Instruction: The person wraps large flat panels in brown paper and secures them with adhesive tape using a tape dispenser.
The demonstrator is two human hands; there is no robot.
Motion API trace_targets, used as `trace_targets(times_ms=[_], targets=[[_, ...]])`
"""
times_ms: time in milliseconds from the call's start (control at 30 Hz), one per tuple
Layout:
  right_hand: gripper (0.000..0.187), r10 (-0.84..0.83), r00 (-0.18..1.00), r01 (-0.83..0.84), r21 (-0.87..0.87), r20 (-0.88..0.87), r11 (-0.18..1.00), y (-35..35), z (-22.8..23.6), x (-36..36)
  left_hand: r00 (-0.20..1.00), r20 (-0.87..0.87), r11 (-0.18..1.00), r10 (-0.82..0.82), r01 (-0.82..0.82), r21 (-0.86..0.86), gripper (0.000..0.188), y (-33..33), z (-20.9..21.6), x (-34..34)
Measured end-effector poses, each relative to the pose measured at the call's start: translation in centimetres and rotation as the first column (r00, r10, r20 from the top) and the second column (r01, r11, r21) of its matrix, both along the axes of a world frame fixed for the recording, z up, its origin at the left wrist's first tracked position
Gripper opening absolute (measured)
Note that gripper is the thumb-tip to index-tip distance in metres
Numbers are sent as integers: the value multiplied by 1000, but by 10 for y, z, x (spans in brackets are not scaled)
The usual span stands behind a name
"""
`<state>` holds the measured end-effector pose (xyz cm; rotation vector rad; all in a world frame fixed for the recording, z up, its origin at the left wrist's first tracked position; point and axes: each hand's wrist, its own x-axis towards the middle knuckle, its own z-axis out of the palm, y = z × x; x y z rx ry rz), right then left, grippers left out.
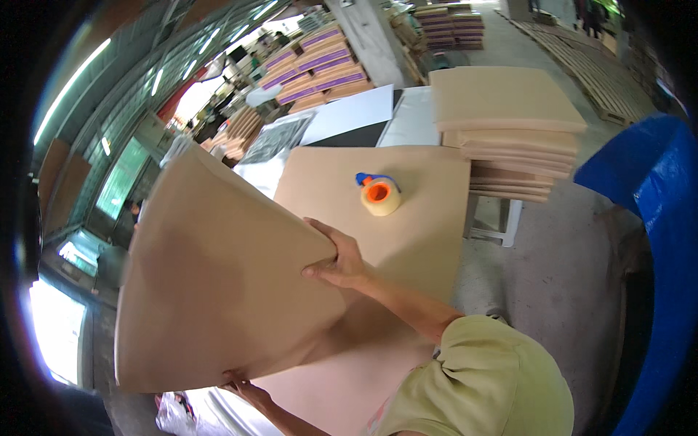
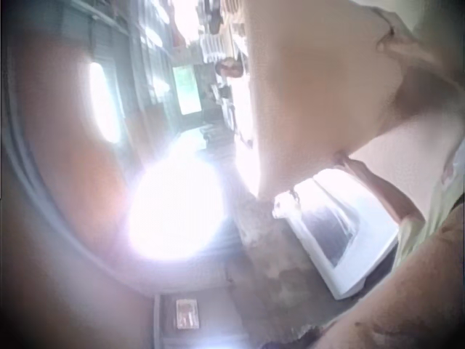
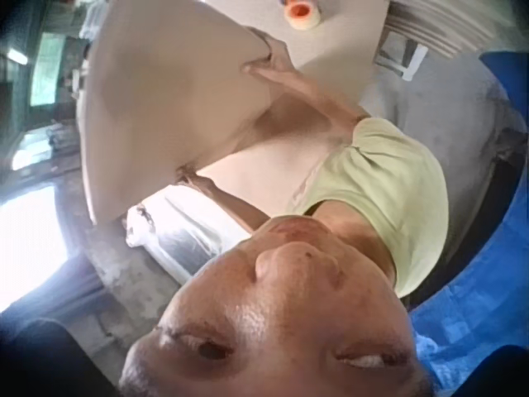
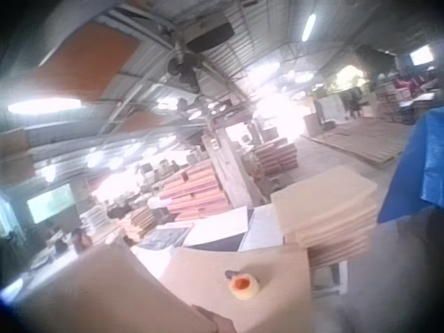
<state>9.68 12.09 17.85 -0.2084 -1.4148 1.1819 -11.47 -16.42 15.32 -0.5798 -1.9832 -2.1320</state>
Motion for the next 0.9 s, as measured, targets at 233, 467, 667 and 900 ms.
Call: trace_targets(times_ms=[233,467,667,900], targets=[[89,-513,834,496,131,206,858,86,115,161,810,281,846,-515,533,15,69,134,2,119],[71,-945,181,572,753,271,325,213,253,304,39,337,218,-941,830,514,76,309,18,304],[70,-953,-11,487,834,303,259,375,283,387,-493,387,25,-779,593,805,79,435,25,437],[74,-753,-212,260,778,623,571,573,205,443,-602,491,69,-630,587,807,81,538,13,501]])
